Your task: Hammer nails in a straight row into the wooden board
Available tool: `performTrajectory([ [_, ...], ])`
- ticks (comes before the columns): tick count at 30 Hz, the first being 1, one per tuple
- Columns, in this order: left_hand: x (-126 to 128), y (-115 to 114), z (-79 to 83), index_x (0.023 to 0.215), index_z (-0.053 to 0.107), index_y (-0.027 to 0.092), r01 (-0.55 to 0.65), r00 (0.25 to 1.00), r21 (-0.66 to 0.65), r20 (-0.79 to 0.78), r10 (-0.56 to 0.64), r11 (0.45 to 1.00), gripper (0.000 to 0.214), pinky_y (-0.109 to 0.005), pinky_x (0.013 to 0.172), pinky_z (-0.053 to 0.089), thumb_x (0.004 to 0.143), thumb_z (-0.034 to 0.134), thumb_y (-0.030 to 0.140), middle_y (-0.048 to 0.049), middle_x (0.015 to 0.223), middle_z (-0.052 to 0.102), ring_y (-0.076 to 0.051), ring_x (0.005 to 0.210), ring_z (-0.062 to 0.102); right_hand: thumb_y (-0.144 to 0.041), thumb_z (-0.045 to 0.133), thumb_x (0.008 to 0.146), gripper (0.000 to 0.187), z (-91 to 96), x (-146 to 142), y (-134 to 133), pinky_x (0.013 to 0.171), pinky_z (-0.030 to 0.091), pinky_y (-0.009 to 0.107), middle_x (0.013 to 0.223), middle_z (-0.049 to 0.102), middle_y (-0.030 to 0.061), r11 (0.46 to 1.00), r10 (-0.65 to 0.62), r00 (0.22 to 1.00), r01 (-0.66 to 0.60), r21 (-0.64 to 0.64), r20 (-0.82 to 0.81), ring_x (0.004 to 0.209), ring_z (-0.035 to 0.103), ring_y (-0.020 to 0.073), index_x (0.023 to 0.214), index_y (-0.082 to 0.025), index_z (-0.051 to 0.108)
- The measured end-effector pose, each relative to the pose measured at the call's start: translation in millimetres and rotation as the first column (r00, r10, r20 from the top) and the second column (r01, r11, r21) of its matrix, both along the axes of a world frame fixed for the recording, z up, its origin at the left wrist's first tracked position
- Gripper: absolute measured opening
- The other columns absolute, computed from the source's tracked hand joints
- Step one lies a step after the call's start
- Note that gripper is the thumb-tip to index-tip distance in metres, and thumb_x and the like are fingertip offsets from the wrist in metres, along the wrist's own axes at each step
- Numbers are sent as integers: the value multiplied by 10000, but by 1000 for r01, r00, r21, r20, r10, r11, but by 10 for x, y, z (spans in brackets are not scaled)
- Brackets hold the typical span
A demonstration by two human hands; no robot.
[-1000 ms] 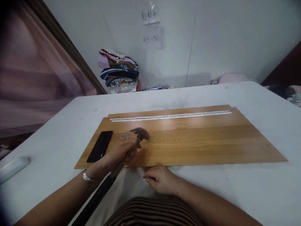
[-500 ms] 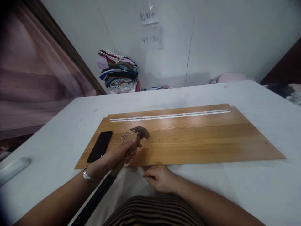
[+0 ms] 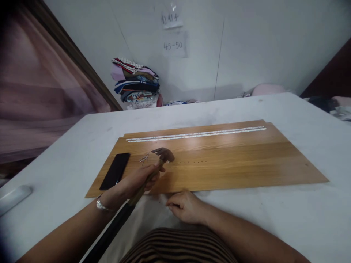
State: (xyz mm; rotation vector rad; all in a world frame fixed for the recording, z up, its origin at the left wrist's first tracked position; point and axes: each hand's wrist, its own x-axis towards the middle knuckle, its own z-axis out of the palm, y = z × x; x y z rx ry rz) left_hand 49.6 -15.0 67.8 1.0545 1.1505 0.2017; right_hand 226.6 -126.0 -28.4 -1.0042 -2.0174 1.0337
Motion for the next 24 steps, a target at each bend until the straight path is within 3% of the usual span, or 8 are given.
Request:
performTrajectory([
  [10, 25, -10, -45, 991, 560, 168, 5, 998, 32, -56, -3, 999, 603, -181, 393, 245, 751, 535, 720, 69, 620, 418, -45, 429, 328, -157, 504, 868, 255, -12, -5, -5, 663, 494, 220, 825, 761, 69, 1000, 3, 1000, -3, -8, 17, 716, 689, 155, 974, -149, 736],
  [19, 24, -2, 5, 1006, 556, 175, -21, 1000, -3, -1, 21, 1000, 565, -176, 381, 223, 783, 525, 693, 73, 623, 399, -39, 417, 297, -158, 509, 868, 253, 12, 5, -7, 686, 504, 230, 837, 763, 78, 1000, 8, 1000, -8, -14, 25, 739, 694, 163, 978, -142, 736],
  [24, 36, -12, -25, 993, 560, 165, -12, 998, 15, -67, 13, 1000, 590, -175, 386, 246, 770, 520, 710, 67, 627, 411, -42, 429, 316, -155, 511, 863, 255, -3, 3, -15, 685, 508, 230, 839, 764, 71, 1000, 0, 1000, 1, -19, 25, 731, 695, 159, 983, -152, 736],
])
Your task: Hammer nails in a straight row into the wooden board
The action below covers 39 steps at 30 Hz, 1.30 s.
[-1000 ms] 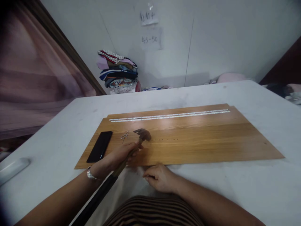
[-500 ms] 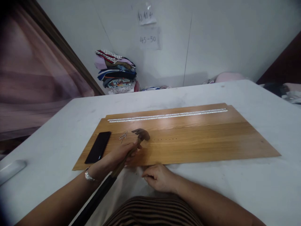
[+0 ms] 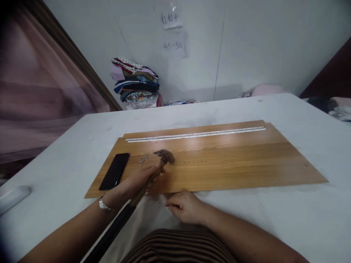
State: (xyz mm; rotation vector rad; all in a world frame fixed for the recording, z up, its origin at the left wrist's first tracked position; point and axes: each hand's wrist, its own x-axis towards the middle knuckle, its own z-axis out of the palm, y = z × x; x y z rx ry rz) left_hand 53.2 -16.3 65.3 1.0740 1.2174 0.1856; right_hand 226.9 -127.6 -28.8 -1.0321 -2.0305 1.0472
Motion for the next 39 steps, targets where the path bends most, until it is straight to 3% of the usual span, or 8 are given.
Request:
performTrajectory([
  [9, -26, 12, 36, 1009, 558, 159, -4, 998, 7, 70, 3, 1000, 580, -172, 385, 239, 781, 529, 692, 72, 619, 401, -37, 422, 309, -147, 509, 866, 250, 42, 6, 9, 691, 510, 237, 844, 765, 78, 1000, 18, 1000, -18, -6, 7, 743, 702, 168, 973, -146, 735],
  [18, -19, -1, -15, 990, 558, 161, 11, 999, 22, 35, -12, 1000, 586, -176, 383, 249, 775, 519, 705, 69, 617, 412, -43, 424, 321, -145, 503, 862, 258, -2, -1, 7, 677, 506, 231, 841, 766, 75, 1000, 10, 1000, -10, 6, 14, 735, 698, 163, 979, -146, 733],
  [26, -19, 15, 50, 984, 551, 174, 13, 996, -4, 87, -13, 1000, 548, -174, 385, 224, 789, 521, 685, 76, 614, 398, -38, 418, 287, -161, 509, 874, 255, 22, 3, 10, 695, 505, 234, 860, 766, 71, 1000, 7, 1000, -7, -10, 11, 751, 693, 156, 987, -157, 738],
  [34, -30, 13, -35, 995, 564, 167, 18, 999, -12, 43, -18, 1000, 574, -178, 397, 247, 780, 523, 698, 66, 626, 423, -39, 424, 327, -154, 504, 866, 258, 14, 5, 12, 680, 505, 233, 839, 763, 74, 1000, 7, 1000, -7, -10, 7, 737, 697, 164, 978, -147, 737],
  [39, -28, 14, 10, 997, 563, 167, 0, 998, -24, 64, 1, 1000, 583, -173, 389, 230, 763, 546, 701, 73, 613, 408, -39, 421, 315, -166, 501, 869, 257, 8, -2, 11, 674, 503, 231, 828, 763, 71, 1000, 2, 1000, -2, 6, 0, 727, 695, 161, 966, -151, 738],
])
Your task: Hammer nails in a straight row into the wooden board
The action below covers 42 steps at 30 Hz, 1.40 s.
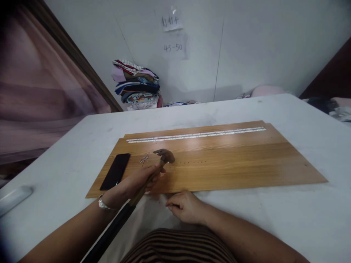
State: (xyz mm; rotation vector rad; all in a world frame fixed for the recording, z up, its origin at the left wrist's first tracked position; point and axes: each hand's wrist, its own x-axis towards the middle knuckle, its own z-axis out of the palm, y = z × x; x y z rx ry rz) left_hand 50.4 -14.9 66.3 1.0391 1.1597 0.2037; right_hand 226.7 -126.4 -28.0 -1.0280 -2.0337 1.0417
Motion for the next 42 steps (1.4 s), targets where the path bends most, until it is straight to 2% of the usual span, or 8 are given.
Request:
performTrajectory([
  [16, 32, -6, 21, 996, 554, 172, -1, 1000, -16, 10, 1, 1000, 570, -172, 379, 219, 768, 543, 694, 79, 609, 394, -34, 411, 303, -159, 518, 854, 261, 2, -4, -1, 685, 498, 234, 852, 764, 57, 997, -9, 1000, 8, -75, -15, 739, 681, 157, 981, -172, 745],
  [21, 114, 117, 218, 958, 548, 155, -26, 993, 52, 112, 20, 998, 449, -169, 402, 234, 845, 527, 590, 66, 597, 408, -34, 432, 318, -208, 556, 847, 213, -8, -30, -20, 582, 463, 215, 725, 714, 16, 951, -83, 984, 31, -307, -156, 607, 606, 116, 948, -178, 740],
  [24, 259, 280, 360, 926, 545, 147, -82, 983, 102, 174, 64, 991, 387, -167, 403, 250, 876, 524, 531, 59, 588, 422, -34, 429, 333, -310, 583, 860, 285, 71, -10, 32, 480, 424, 184, 768, 681, 9, 842, -180, 918, -43, -538, -355, 584, 596, 101, 1098, -183, 675],
  [29, 767, 451, 540, 844, 520, 144, -255, 907, 137, 377, 187, 957, 345, -178, 478, 382, 892, 539, 486, 41, 593, 469, -55, 471, 437, -365, 718, 785, 557, 444, 125, 266, 820, 524, 289, 1143, 659, 63, 854, -359, 684, -34, -519, -635, 1032, 632, 164, 1290, -258, 509],
  [33, 1163, 390, 594, 861, 530, 133, -235, 899, 223, 421, 124, 946, 362, -245, 616, 471, 921, 482, 487, -39, 712, 605, -109, 597, 573, -421, 690, 796, 413, 840, 326, 454, 592, 573, 272, 896, 674, 25, 827, -432, 588, -44, -561, -683, 665, 654, 134, 1134, -228, 552],
  [37, 1047, 347, 434, 863, 611, 137, 6, 963, 553, 221, -153, 833, 394, -268, 705, 470, 925, 450, 490, -78, 842, 675, -155, 759, 625, -381, 650, 813, 308, 1018, 625, 492, 259, 381, 163, 566, 482, -83, 827, -463, 620, 44, -561, -634, 318, 381, 57, 1052, -213, 555],
  [40, 661, 354, 90, 857, 657, 157, 97, 993, 770, -116, -12, 630, 284, -282, 739, 450, 872, 541, 416, -53, 848, 681, -172, 801, 612, -318, 673, 773, 373, 929, 782, 419, 238, 379, 160, 536, 458, -103, 799, -489, 668, 84, -596, -561, 291, 362, 52, 1100, -194, 544],
  [42, 420, 337, -178, 880, 664, 160, 152, 938, 810, -299, 175, 566, 191, -286, 722, 439, 810, 614, 330, -42, 824, 674, -177, 785, 599, -295, 670, 767, 401, 833, 803, 366, 244, 379, 153, 539, 464, -107, 797, -468, 688, 58, -601, -555, 291, 362, 47, 1127, -188, 530],
])
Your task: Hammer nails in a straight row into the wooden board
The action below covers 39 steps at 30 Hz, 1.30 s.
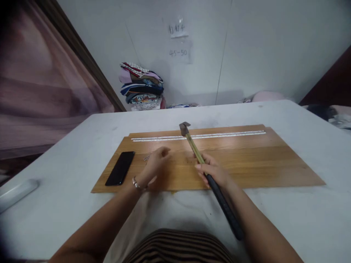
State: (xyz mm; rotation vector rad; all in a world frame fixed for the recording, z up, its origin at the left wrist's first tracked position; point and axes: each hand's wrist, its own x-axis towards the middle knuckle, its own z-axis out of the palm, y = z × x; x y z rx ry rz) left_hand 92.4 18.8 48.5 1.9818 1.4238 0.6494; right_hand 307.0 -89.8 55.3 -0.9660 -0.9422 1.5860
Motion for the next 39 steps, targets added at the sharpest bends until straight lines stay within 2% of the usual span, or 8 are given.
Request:
performTrajectory([
  [3, -178, -72, -297, 857, 660, 153, 2, 992, 101, -128, 11, 995, 150, -279, 708, 432, 787, 643, 285, -46, 836, 662, -176, 788, 587, -304, 666, 765, 432, -89, -59, -45, 252, 370, 149, 538, 471, -104, 999, 51, 999, -51, -3, -7, 298, 367, 47, 1155, -179, 532],
  [5, -183, -126, -388, 826, 658, 163, 41, 991, 157, -136, -19, 987, 117, -278, 735, 432, 823, 612, 270, -46, 861, 656, -169, 810, 587, -312, 661, 770, 434, -100, -103, -57, 256, 358, 146, 547, 475, -101, 998, 62, 998, -61, 11, -20, 299, 373, 45, 1163, -178, 535],
  [13, -122, -173, -508, 747, 603, 169, 168, 963, 299, -253, -91, 939, 160, -283, 765, 447, 890, 532, 181, -41, 813, 620, -163, 805, 570, -297, 659, 768, 416, -43, -100, -95, 257, 371, 148, 594, 498, -89, 1000, -4, 1000, 4, 31, -15, 309, 379, 41, 1150, -186, 538],
  [20, -136, -182, -623, 803, 520, 185, 329, 890, 429, -438, -125, 841, 173, -355, 838, 454, 942, 421, 155, -63, 859, 573, -206, 865, 528, -306, 657, 759, 429, -43, -98, -78, 253, 366, 148, 557, 465, -105, 1000, -18, 1000, 18, 21, -12, 299, 366, 42, 1149, -179, 530],
  [22, -137, -179, -635, 801, 502, 189, 345, 878, 438, -464, -120, 830, 181, -352, 823, 456, 940, 399, 131, -67, 853, 563, -209, 848, 517, -304, 657, 763, 436, -54, -99, -78, 254, 364, 148, 554, 469, -105, 1000, -11, 1000, 11, 17, -15, 300, 368, 43, 1158, -178, 524],
  [26, -140, -164, -653, 798, 480, 194, 321, 887, 428, -449, -110, 845, 182, -329, 802, 466, 922, 396, 90, -66, 848, 552, -200, 840, 520, -313, 659, 764, 441, -82, -108, -80, 258, 365, 147, 548, 479, -104, 1000, 5, 1000, -5, 7, -2, 298, 369, 43, 1162, -177, 526],
  [32, -125, -165, -623, 799, 484, 199, 282, 905, 410, -414, -99, 867, 165, -311, 804, 471, 941, 412, 153, -57, 856, 569, -187, 834, 541, -305, 662, 773, 403, -106, -100, -85, 260, 363, 143, 563, 489, -100, 1000, 2, 1000, -2, 8, 7, 304, 384, 42, 1137, -183, 540],
  [39, -104, -161, -559, 775, 534, 189, 242, 900, 324, -426, -87, 915, 174, -291, 757, 466, 929, 451, 185, -56, 847, 597, -177, 808, 572, -324, 655, 766, 442, -105, -99, -74, 263, 350, 149, 547, 491, -102, 1000, 10, 997, -10, -3, 70, 297, 386, 47, 1164, -177, 534],
])
